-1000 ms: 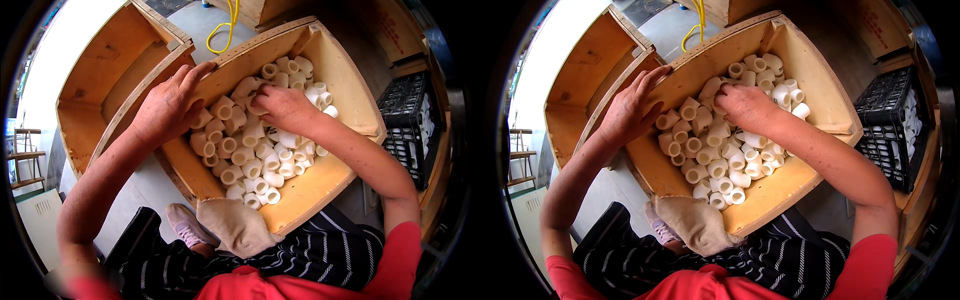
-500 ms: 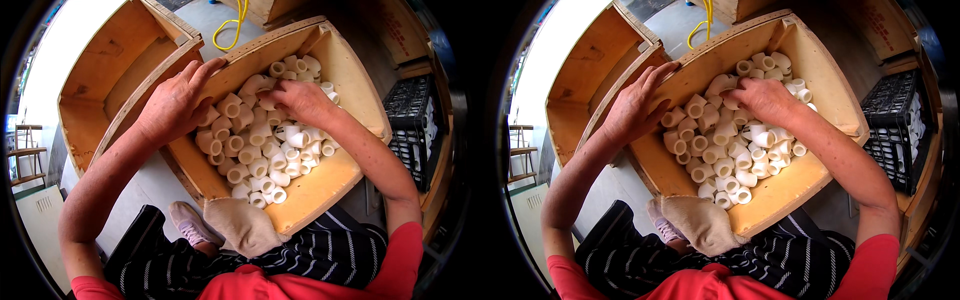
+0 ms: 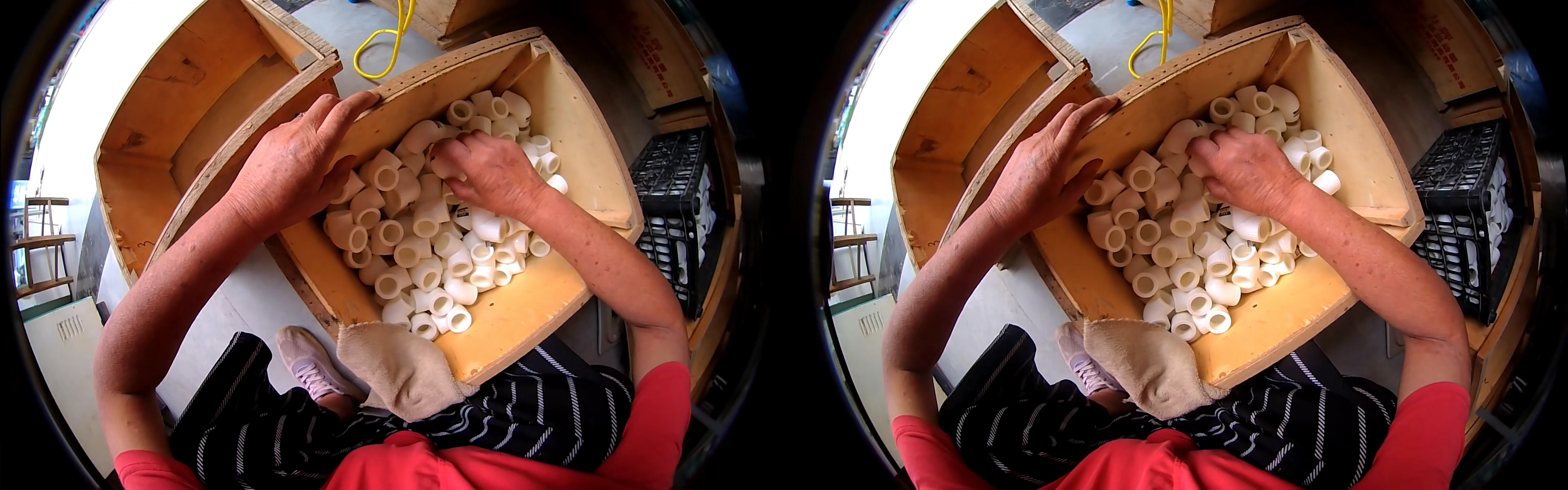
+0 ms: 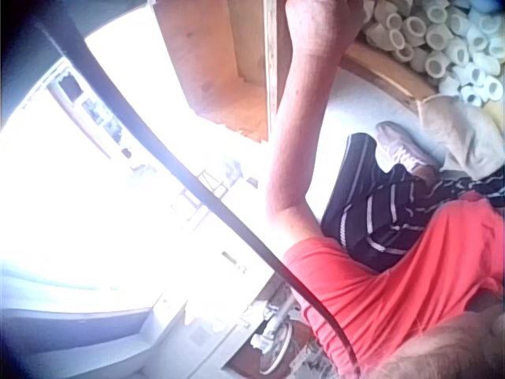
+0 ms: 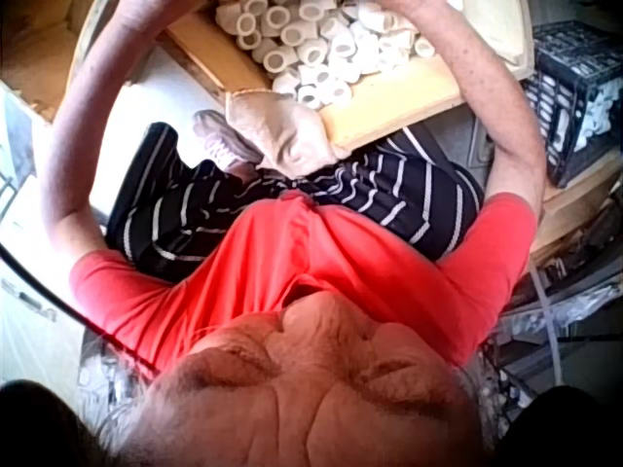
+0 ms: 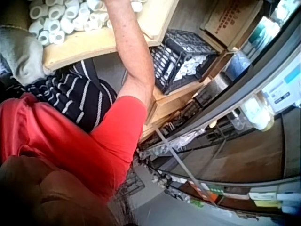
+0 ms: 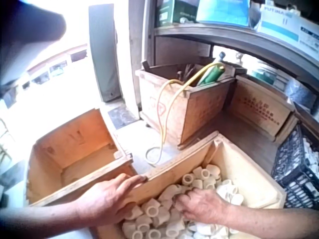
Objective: The person sits on the floor and sorts white plastic pipe fittings inside a wooden crate. They pick up individual fittings, inspect them, and place them back into the crate. At one point, they briefly handle a paper document before resuming the sorting of the fittings.
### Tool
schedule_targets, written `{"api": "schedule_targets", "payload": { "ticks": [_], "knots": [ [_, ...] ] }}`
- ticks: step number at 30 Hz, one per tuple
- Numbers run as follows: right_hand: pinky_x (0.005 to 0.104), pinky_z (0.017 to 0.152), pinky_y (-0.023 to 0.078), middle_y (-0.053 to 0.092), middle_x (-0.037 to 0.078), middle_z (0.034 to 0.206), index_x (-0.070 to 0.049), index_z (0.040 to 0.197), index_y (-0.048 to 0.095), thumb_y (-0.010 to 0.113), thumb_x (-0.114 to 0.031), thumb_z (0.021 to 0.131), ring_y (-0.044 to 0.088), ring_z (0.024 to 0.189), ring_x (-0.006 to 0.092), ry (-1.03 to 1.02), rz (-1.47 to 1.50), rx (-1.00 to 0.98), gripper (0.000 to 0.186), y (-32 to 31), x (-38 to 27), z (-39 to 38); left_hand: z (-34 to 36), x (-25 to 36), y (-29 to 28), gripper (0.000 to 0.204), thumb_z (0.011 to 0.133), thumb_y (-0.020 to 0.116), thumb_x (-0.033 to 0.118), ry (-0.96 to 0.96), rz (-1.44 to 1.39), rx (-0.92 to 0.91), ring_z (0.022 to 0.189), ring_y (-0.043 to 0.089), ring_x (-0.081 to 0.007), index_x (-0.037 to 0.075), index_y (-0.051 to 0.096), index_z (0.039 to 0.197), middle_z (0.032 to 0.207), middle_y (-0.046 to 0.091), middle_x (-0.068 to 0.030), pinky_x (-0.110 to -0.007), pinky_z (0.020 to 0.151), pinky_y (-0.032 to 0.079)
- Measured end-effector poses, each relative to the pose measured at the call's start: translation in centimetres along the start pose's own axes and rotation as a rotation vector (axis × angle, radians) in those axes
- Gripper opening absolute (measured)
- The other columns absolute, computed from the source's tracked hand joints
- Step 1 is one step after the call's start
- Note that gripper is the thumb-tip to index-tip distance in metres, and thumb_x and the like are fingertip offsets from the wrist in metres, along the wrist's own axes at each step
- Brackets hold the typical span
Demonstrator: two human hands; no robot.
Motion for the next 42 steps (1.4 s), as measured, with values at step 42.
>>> {"api": "schedule_targets", "payload": {
  "ticks": [42],
  "knots": [
    [0.0390, 0.089, 0.054, 0.068, 0.007, 0.102, -0.012, 0.107, 0.067, 0.074, -0.036, 0.082, 0.064, 0.108, 0.0257, 0.202, -0.055, -0.253, 0.036, -2.1, 5.5, -1.4, 0.0, -0.1, 0.1, 0.076, 0.082, 0.069, 0.005, 0.035, 0.018, 0.041, 0.102, 0.064, -0.0393, 0.014, 0.037, 0.150, 0.115, 0.056, -0.0171, -0.047, 0.084, 0.056]
  ]
}}
Point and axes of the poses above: each hand's wrist, its own z-axis towards the middle knuckle, its own y-axis out of the palm, x = y × z, the point moved 7 cm from there along z, towards the middle knuckle
